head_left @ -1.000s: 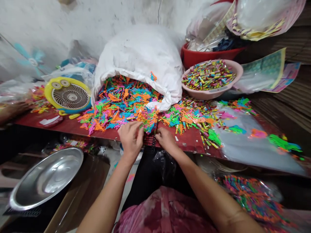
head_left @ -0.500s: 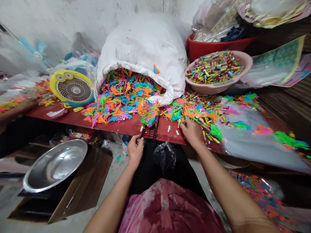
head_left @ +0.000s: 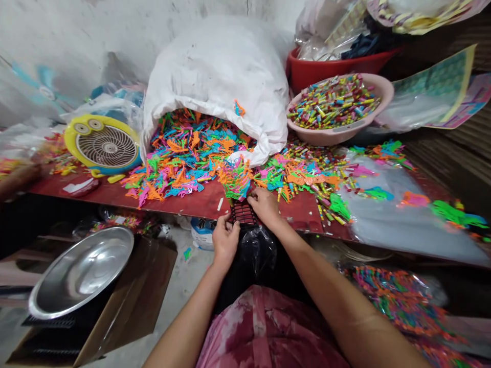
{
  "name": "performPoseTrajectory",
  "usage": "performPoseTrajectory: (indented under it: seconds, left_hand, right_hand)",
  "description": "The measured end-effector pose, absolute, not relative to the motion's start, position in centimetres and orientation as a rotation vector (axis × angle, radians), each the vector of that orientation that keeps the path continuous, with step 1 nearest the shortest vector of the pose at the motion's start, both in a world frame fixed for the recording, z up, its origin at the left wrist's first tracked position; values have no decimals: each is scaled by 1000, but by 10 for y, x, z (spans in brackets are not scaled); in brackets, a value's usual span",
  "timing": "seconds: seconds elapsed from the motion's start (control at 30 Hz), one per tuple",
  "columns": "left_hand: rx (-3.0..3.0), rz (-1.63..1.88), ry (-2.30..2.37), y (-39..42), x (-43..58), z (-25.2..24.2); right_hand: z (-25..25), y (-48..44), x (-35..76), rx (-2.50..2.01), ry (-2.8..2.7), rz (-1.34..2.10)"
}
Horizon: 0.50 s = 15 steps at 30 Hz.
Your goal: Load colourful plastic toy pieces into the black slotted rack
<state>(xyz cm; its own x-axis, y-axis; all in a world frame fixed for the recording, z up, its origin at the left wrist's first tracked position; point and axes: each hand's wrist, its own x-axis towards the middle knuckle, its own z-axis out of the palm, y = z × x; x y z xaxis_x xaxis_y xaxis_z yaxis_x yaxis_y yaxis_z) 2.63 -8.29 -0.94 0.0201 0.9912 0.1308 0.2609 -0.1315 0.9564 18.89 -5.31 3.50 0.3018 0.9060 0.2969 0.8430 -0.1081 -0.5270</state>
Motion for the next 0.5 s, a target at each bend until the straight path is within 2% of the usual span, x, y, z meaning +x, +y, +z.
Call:
performPoseTrajectory:
  seconds: [0.33,0.5]
  left_hand:
    - [1523,1149,1359,-84,31,-10]
    - [1491,1148,1343,-86,27,-9]
  right_hand:
    - [30,-50,189,-2029,-1618,65]
    - [36,-53,195,-1970,-1687,172]
